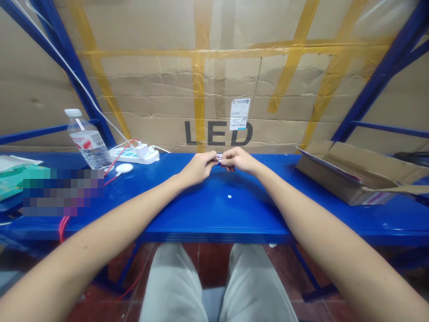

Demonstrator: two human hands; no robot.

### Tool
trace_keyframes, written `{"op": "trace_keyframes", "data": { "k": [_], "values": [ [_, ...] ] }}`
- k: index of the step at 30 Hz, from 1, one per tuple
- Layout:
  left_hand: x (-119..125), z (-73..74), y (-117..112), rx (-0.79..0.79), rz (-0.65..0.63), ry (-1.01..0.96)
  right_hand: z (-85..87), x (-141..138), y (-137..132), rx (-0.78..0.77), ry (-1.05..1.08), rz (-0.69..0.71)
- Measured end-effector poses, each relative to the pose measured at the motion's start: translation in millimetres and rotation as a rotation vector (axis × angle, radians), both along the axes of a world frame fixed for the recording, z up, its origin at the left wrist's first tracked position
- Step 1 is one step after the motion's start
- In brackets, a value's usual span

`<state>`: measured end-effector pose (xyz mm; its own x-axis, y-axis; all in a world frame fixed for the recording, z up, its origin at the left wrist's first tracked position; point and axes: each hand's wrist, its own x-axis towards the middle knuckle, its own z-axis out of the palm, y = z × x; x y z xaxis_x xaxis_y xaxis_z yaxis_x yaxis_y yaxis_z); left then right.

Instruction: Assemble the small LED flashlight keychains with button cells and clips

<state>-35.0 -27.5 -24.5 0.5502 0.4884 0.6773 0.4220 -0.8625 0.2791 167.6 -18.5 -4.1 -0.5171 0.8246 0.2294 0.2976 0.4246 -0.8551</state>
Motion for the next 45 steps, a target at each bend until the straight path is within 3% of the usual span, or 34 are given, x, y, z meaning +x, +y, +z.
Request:
{"op": "trace_keyframes", "data": {
  "k": [12,17,26,32,36,39,42,45],
  "values": [
    [0.8,-1.3,2.0,0.113,0.034,0.053,-2.4,-5.5,-1.3,-0.420,0.251,0.006],
    [1.3,-0.3,0.2,0.090,0.054,0.077,-1.0,-6.1,-1.2,-0.510,0.267,0.002],
    [9.9,-1.6,-0.6,-0.181,0.082,-0.104,14.0,1.2,-4.1,-0.110,-0.157,-0.050],
    [6.7,-7.7,8.6,-0.331,0.143,-0.166,28.5,38.2,0.8,0.114,-0.193,-0.331],
    [8.4,-7.0,7.5,-0.379,0.136,-0.151,25.2,80.2,-4.9,0.012,-0.553,-0.352],
    [11.9,-4.7,4.1,-0.394,0.132,-0.143,18.5,100.8,-9.5,-0.112,-0.766,-0.445],
    [13.6,-3.9,2.4,-0.415,0.136,-0.139,13.7,104.2,-13.7,-0.301,-0.877,-0.539],
    [12.6,-5.4,3.0,-0.396,0.152,-0.139,9.5,93.6,-16.5,-0.394,-0.930,-0.514]
  ]
}}
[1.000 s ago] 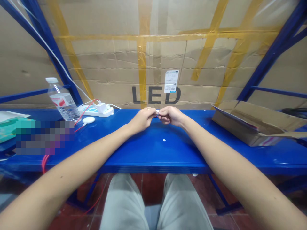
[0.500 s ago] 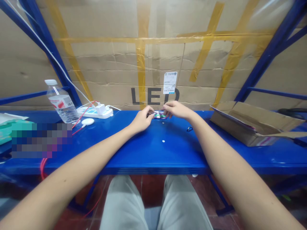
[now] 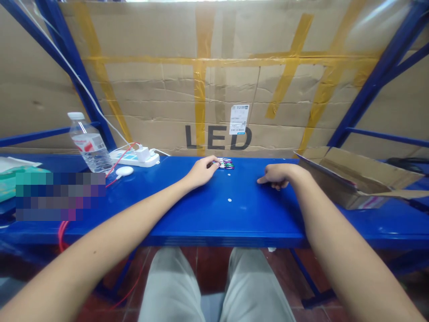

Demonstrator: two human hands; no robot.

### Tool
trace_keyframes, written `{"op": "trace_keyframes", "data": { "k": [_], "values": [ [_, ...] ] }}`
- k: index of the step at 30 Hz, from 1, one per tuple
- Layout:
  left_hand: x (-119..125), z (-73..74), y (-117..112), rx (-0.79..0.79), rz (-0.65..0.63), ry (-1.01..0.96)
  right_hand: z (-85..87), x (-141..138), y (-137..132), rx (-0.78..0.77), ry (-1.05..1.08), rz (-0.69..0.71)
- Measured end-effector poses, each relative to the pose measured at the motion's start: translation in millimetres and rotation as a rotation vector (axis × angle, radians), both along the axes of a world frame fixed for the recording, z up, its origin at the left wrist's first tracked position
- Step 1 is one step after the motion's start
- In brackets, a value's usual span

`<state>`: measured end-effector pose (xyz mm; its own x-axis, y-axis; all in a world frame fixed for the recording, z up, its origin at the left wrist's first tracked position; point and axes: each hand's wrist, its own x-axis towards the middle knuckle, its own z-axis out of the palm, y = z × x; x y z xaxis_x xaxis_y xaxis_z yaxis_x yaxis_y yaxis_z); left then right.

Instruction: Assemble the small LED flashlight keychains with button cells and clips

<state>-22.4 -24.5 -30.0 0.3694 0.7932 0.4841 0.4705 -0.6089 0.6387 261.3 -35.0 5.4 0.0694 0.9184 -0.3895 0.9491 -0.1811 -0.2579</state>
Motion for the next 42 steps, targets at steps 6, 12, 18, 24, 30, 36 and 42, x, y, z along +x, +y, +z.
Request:
{"op": "trace_keyframes", "data": {
  "k": [6,12,18,24,30,36,42],
  "values": [
    [-3.1,-4.1,2.7,0.039,0.027,0.024,-10.9,-33.5,0.7,0.237,-0.105,0.267],
    [-6.1,-10.4,11.2,0.071,-0.005,0.070,-23.6,-59.7,0.1,0.412,0.446,0.512],
    [-7.5,-17.0,18.8,0.066,-0.046,0.057,-39.7,-79.2,2.3,0.247,1.029,0.389],
    [-3.8,-12.9,8.9,0.075,-0.104,0.139,-50.9,-87.9,7.7,0.266,1.248,0.248],
    [-3.6,-13.3,7.0,0.091,-0.154,0.185,-49.9,-94.6,6.2,0.403,1.040,0.258],
    [-8.1,-7.7,7.7,0.241,-0.131,0.223,-45.0,-98.9,2.6,0.505,0.813,0.265],
    [-10.1,-5.4,9.2,0.362,-0.122,0.300,-47.7,-98.1,4.2,0.520,0.853,0.259]
  ]
}}
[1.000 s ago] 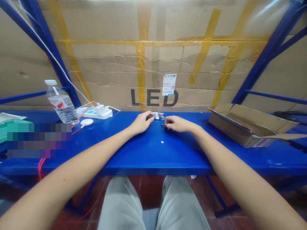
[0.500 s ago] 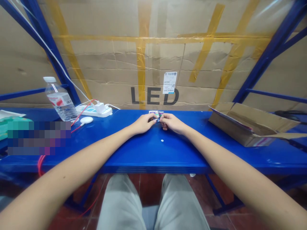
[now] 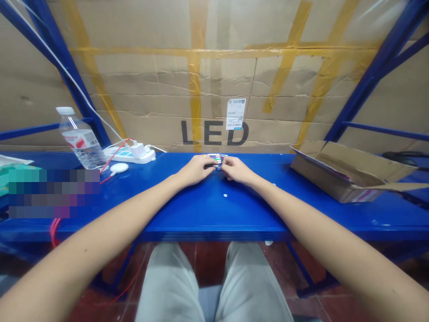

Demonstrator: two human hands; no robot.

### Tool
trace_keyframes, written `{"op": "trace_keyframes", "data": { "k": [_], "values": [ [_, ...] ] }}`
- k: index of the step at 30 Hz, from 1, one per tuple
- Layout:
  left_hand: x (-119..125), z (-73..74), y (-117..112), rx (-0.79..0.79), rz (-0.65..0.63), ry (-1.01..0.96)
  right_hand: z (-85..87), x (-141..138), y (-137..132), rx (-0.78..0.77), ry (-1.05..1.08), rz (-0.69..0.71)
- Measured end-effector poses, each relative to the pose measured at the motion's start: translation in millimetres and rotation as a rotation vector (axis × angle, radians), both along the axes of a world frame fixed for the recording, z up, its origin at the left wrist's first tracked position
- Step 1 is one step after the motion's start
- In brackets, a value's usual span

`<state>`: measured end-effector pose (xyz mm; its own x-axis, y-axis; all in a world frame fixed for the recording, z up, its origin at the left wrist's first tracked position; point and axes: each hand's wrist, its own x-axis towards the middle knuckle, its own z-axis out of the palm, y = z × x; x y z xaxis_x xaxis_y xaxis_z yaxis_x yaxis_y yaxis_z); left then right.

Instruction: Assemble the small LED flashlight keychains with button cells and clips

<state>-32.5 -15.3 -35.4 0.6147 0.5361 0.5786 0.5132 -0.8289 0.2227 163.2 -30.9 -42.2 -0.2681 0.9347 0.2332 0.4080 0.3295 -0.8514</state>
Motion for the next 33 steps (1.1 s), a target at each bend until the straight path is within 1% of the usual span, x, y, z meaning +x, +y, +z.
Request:
{"op": "trace_keyframes", "data": {
  "k": [3,6,10,14,18,23,28,33],
  "values": [
    [-0.8,0.9,-0.4,0.019,0.012,0.005,1.0,0.4,0.4,-0.026,0.010,0.018],
    [-2.7,2.3,0.3,0.012,0.066,0.005,3.7,0.0,0.2,-0.051,-0.004,0.047],
    [-6.8,2.7,4.3,-0.031,0.120,-0.015,6.3,-0.6,-0.5,-0.051,-0.062,0.058],
    [-8.6,2.9,5.9,-0.074,0.138,-0.054,7.8,-0.3,-1.7,-0.102,-0.024,0.051],
    [-7.2,3.8,3.8,-0.087,0.112,-0.080,6.8,1.1,-1.5,-0.159,0.069,0.067],
    [-4.8,4.4,0.5,-0.088,0.078,-0.071,1.1,4.0,2.7,-0.146,0.161,0.076],
    [-3.3,3.9,-2.2,-0.036,0.044,-0.022,-2.1,5.9,6.8,-0.141,0.168,0.084],
    [-1.6,1.6,-2.2,0.042,0.001,0.065,-0.3,4.4,3.9,-0.108,0.140,0.089]
  ]
}}
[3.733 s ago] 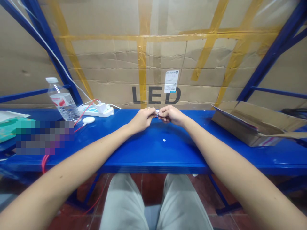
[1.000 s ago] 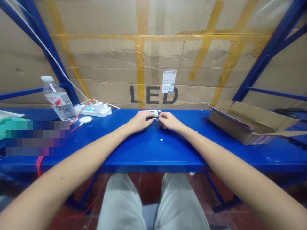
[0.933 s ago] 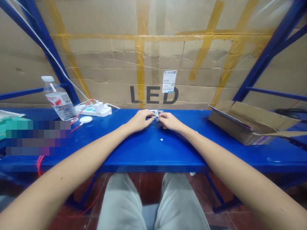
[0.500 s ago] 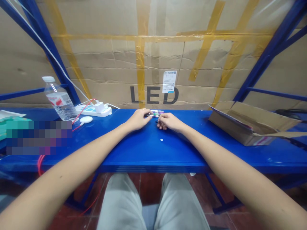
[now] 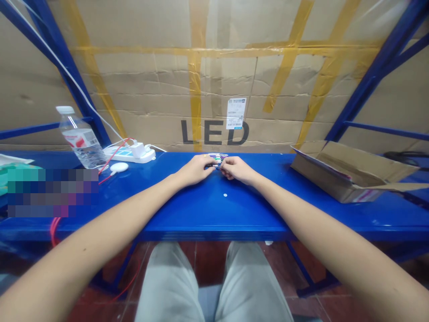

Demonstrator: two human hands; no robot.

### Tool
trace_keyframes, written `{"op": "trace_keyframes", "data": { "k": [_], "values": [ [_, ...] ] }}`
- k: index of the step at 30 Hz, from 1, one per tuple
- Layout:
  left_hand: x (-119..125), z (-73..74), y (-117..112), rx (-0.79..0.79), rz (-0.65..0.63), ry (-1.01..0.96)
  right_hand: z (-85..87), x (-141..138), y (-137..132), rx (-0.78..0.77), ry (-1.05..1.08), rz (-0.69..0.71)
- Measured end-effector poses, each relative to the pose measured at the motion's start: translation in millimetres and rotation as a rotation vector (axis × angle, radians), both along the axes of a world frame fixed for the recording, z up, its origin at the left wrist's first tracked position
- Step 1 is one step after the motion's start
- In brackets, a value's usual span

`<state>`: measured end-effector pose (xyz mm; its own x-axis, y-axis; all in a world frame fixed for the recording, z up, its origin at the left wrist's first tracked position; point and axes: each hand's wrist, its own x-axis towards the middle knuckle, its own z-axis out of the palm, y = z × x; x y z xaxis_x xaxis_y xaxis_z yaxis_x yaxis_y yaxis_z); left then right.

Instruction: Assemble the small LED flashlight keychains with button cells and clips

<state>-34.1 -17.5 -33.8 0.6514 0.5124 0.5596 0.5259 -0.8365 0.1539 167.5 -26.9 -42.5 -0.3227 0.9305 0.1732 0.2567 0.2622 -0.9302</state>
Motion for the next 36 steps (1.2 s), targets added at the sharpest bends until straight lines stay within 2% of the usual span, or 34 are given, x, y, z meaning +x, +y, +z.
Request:
{"op": "trace_keyframes", "data": {
  "k": [6,11,17,21,27,31,36],
  "values": [
    [1.0,-1.7,0.4,0.055,-0.018,0.052,1.9,-3.2,-3.1,0.065,-0.104,-0.030],
    [1.2,-2.9,0.9,0.100,-0.043,0.074,-0.9,-3.2,1.6,0.194,-0.228,-0.054],
    [2.0,-0.6,-0.9,0.039,-0.015,0.056,-1.8,-2.6,2.9,0.250,-0.253,-0.058],
    [2.9,1.0,-3.8,-0.028,0.027,-0.009,0.3,-4.4,-0.4,0.198,-0.195,-0.068],
    [3.2,-1.2,-4.0,-0.230,0.128,-0.221,5.5,-4.7,-7.5,-0.024,0.005,-0.059],
    [5.1,-3.3,-2.6,-0.285,0.120,-0.272,6.1,-3.9,-8.4,-0.096,0.123,-0.066],
    [7.6,-5.2,-1.1,-0.320,0.105,-0.327,3.8,-3.6,-4.0,-0.140,0.167,-0.067]
  ]
}}
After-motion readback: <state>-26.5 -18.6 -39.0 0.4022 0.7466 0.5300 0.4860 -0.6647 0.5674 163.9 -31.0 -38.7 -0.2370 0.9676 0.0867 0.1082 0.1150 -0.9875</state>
